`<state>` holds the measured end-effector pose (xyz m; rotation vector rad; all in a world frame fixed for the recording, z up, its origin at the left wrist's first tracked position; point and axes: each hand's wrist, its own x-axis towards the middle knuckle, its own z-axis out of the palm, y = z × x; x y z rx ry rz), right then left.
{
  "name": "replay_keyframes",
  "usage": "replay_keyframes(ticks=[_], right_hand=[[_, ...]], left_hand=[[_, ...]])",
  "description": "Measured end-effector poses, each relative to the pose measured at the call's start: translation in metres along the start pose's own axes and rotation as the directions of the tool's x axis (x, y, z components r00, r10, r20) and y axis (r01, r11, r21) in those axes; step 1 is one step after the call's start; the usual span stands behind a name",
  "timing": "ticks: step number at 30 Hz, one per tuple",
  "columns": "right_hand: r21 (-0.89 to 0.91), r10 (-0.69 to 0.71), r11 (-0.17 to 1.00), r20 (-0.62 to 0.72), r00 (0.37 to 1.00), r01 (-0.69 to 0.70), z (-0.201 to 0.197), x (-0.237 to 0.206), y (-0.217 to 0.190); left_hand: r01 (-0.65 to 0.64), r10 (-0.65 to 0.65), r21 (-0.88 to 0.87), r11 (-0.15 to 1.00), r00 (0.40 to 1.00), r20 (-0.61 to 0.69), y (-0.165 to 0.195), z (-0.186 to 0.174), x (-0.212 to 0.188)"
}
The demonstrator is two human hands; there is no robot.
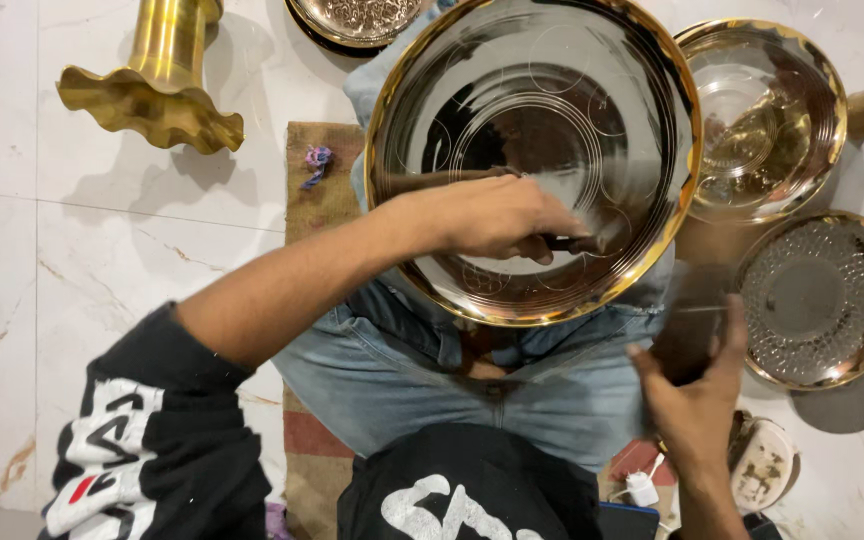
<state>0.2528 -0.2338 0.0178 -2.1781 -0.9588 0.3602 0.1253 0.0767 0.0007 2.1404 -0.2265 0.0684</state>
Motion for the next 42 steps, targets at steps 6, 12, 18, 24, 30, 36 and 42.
replay_keyframes(ticks=[6,12,18,24,30,36,42], right_hand=[[-0.155,-0.054,0.984,0.209,0.976,0.088,-0.034,0.075,-0.039],[-0.461,-0.314,0.728,0.433,0.845,0.507,-0.057,0.14,-0.112],[-0.571,-0.277,0.566,0.547,0.79,0.594,-0.051,0.149,-0.171],[-0.773,0.13,0.362,0.595,0.793,0.521,-0.061,0.128,-0.143],[-0.013,-0.087,0.996,0.078,0.993,0.088,0.006,0.059,-0.06],[0.203,0.058,0.978,0.006,0.998,-0.058,0.058,0.019,-0.022],[0.124,0.016,0.992,-0.026,1.0,-0.013,0.046,0.06,-0.024]], left_hand=[[0.092,-0.084,0.003,0.996,0.926,-0.369,0.002,0.022,-0.023],[0.241,-0.17,0.008,0.97,0.708,-0.686,0.018,0.046,-0.035],[0.402,-0.346,-0.153,0.903,0.467,-0.814,0.044,0.066,-0.039],[0.149,-0.477,-0.458,0.876,0.135,-0.868,0.051,0.06,-0.058],[-0.135,-0.539,-0.527,0.839,-0.07,-0.839,0.058,0.056,-0.113],[-0.044,-0.628,-0.632,0.774,-0.178,-0.757,0.068,0.072,-0.141],[0.004,-0.625,-0.639,0.769,-0.205,-0.753,0.079,0.08,-0.162]])
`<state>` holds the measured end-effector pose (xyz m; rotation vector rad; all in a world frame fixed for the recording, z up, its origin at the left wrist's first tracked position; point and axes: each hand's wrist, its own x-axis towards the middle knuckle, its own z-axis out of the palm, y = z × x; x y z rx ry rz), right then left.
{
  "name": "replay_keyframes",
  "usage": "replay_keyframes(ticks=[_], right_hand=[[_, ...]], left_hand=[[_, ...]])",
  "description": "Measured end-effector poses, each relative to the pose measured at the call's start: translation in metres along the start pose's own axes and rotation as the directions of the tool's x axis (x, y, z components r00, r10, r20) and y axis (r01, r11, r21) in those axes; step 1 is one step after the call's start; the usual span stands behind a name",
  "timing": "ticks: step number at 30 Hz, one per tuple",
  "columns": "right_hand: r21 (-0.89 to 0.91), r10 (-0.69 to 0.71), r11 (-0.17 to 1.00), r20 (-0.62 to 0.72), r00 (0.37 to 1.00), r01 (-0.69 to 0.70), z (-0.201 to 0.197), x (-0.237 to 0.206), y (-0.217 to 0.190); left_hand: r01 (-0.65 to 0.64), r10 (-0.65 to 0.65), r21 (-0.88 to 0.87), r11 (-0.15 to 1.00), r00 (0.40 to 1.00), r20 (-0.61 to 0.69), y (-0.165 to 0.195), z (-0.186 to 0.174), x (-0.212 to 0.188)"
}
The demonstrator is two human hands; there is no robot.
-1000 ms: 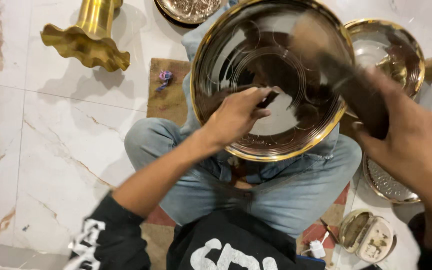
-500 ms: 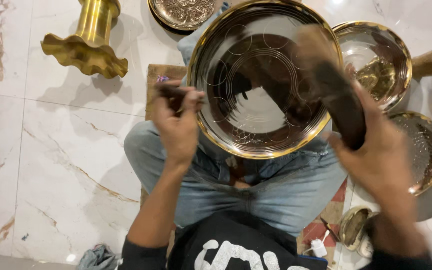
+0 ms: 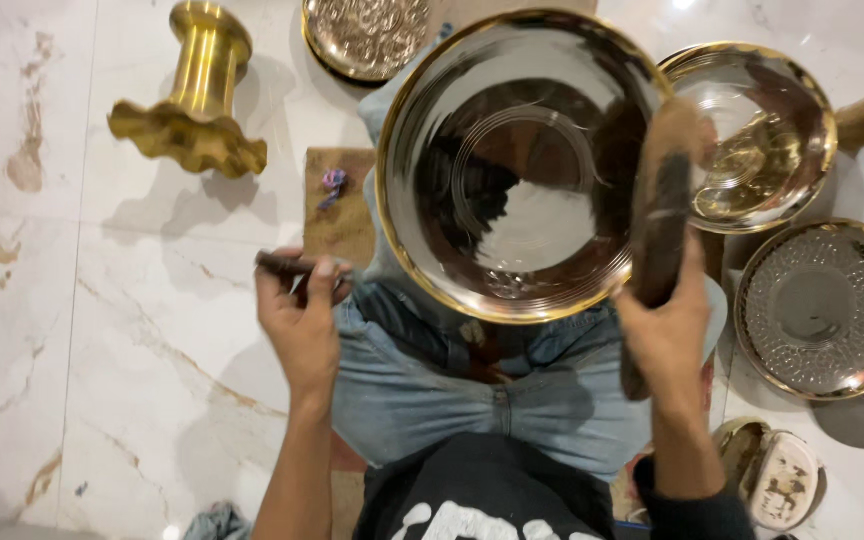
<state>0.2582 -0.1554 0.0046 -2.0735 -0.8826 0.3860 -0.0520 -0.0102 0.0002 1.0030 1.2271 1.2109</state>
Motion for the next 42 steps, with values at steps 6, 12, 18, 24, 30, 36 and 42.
replay_keyframes(ticks=[6,12,18,24,30,36,42], right_hand=[[0.338,-0.07,0.931,-0.216,0.974,0.142,-0.024,0.049,0.007],[0.175,0.018,0.984,-0.039,0.999,-0.011,-0.033,-0.006,0.03],[0.082,0.105,0.992,-0.118,0.987,-0.096,-0.019,-0.074,0.056],[0.234,0.294,0.927,0.025,0.955,-0.292,-0.035,-0.086,0.055],[0.029,0.333,0.942,0.062,0.941,-0.335,-0.052,-0.069,0.042],[-0.463,0.293,0.863,0.13,0.947,-0.204,-0.062,-0.045,0.038],[-0.17,0.305,0.944,0.121,0.945,-0.283,-0.064,-0.04,0.033]], left_hand=[[0.023,-0.023,0.002,1.0,1.0,0.017,0.013,0.003,-0.002],[-0.071,0.043,0.102,0.992,0.967,0.251,0.016,0.043,0.007],[-0.472,0.087,0.208,0.857,0.529,0.844,0.008,0.128,0.034],[-0.672,0.105,-0.065,0.738,0.019,0.994,-0.005,0.185,0.064],[-0.635,0.0,-0.068,0.77,-0.107,0.994,-0.004,0.192,0.072],[-0.62,-0.064,-0.053,0.783,-0.165,0.984,-0.002,0.193,0.073],[-0.639,0.173,-0.253,0.726,-0.186,0.967,-0.01,0.191,0.072]])
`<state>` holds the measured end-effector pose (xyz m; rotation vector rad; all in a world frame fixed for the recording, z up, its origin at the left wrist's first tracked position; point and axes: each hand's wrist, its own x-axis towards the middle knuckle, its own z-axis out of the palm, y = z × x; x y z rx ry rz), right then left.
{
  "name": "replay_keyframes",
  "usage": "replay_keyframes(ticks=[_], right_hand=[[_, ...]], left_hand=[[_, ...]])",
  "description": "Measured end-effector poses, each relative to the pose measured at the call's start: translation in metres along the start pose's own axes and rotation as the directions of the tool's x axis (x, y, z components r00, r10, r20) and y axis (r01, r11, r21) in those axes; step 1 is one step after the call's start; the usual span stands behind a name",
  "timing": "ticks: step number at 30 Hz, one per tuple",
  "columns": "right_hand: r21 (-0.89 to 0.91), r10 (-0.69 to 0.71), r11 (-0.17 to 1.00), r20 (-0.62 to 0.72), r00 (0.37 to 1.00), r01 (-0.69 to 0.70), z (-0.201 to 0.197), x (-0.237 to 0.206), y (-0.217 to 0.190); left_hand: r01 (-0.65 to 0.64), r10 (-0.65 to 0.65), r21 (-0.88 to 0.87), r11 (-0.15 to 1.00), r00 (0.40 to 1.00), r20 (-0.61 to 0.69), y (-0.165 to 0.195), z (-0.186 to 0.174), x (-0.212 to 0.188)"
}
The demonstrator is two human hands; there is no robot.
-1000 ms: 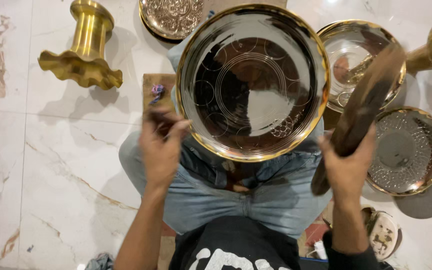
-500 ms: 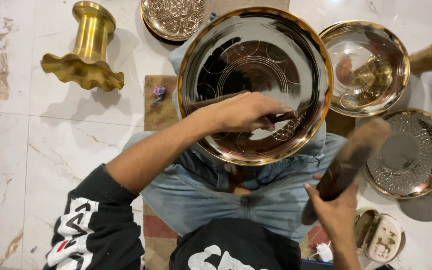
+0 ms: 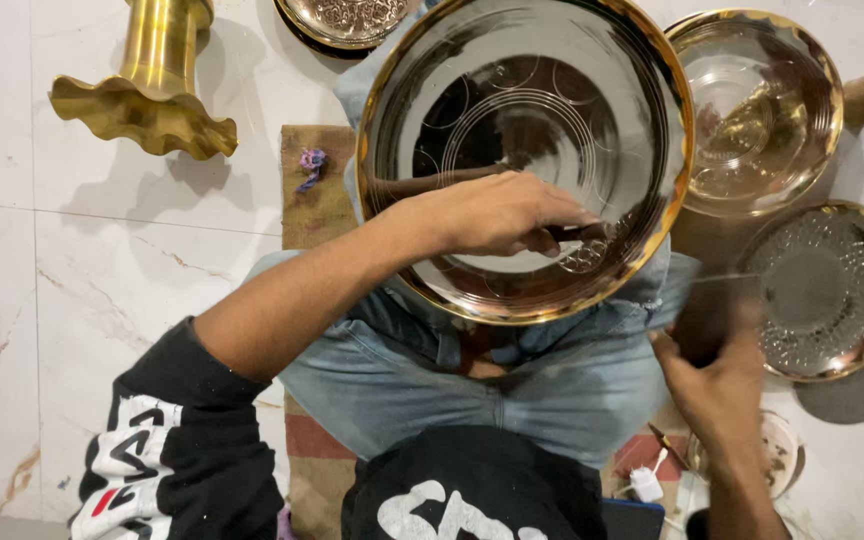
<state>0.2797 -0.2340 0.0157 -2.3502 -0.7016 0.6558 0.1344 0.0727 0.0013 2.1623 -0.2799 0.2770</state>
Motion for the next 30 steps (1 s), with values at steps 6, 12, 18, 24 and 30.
replay_keyframes(ticks=[6,12,18,24,30], right_hand=[[-0.313,0.12,0.945,0.059,0.991,-0.096,-0.012,0.005,0.0],[-0.289,-0.126,0.948,0.051,0.991,0.136,-0.017,0.012,-0.003],[-0.444,-0.281,0.845,0.106,0.954,0.298,-0.019,0.009,-0.012],[0.02,-0.063,0.998,-0.019,0.998,0.063,-0.005,-0.01,0.013],[0.119,-0.194,0.972,-0.062,0.979,0.2,0.025,-0.026,0.052]], left_hand=[[0.013,-0.012,-0.037,0.999,1.0,0.016,0.0,0.001,-0.002],[0.109,-0.11,-0.04,0.993,0.994,-0.001,0.001,0.001,-0.008],[0.154,-0.154,0.032,0.988,0.988,-0.007,0.004,0.001,-0.011],[0.45,-0.623,-0.451,0.771,0.681,-0.385,0.03,-0.005,-0.038],[0.309,-0.338,-0.143,0.94,0.898,-0.282,0.031,0.021,-0.026]])
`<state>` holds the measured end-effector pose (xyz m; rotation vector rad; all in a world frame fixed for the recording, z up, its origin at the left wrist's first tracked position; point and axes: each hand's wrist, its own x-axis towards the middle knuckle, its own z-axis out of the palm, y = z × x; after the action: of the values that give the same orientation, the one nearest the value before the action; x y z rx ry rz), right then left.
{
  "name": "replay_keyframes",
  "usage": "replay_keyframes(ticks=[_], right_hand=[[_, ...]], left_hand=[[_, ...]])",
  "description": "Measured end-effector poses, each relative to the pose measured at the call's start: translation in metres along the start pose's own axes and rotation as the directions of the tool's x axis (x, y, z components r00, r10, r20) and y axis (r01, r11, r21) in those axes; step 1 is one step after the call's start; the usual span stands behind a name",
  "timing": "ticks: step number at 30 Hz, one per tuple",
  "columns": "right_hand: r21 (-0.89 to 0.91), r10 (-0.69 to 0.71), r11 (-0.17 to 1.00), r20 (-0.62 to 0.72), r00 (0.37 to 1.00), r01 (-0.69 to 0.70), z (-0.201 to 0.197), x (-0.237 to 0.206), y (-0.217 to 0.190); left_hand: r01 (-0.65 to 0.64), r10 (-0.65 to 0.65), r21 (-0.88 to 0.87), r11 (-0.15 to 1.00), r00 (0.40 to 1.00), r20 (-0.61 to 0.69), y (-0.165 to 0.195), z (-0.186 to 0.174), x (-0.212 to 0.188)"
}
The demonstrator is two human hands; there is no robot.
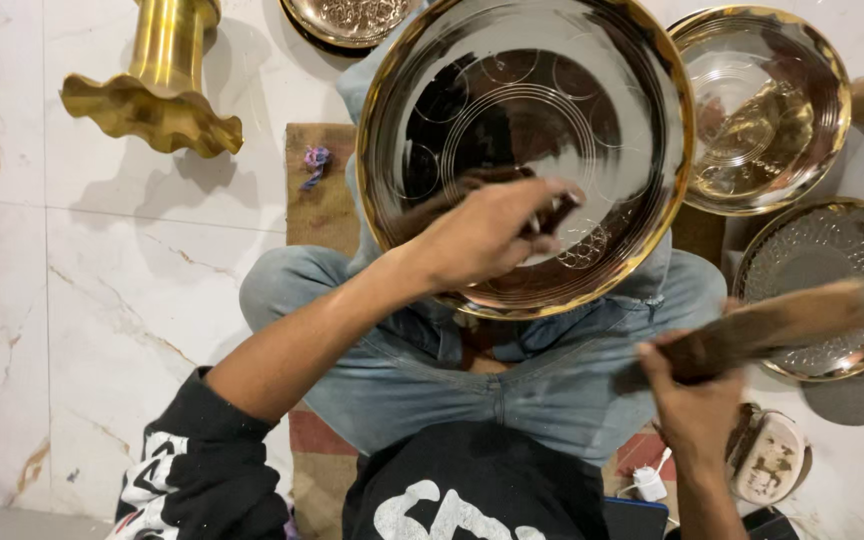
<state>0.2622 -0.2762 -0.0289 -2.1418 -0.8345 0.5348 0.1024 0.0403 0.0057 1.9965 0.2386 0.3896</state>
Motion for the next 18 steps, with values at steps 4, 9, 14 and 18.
replay_keyframes(ticks=[4,9,14,18], right_hand=[[0.059,0.133,0.989,0.032,0.991,-0.135,-0.008,0.01,-0.008],[-0.47,-0.06,0.878,0.078,0.995,0.09,-0.037,0.035,-0.032],[0.176,-0.067,0.981,-0.095,0.993,0.083,-0.04,0.05,-0.048],[-0.614,-0.291,0.685,0.263,0.92,0.392,-0.053,0.072,-0.085]], left_hand=[[-0.069,0.065,0.023,0.997,0.989,0.129,-0.007,0.002,0.004],[-0.09,0.082,0.039,0.995,0.981,0.173,-0.007,-0.002,0.007],[-0.066,0.055,0.037,0.997,0.97,0.236,-0.007,-0.004,0.008],[-0.136,0.132,0.003,0.991,0.969,0.211,-0.014,-0.003,0.006]])
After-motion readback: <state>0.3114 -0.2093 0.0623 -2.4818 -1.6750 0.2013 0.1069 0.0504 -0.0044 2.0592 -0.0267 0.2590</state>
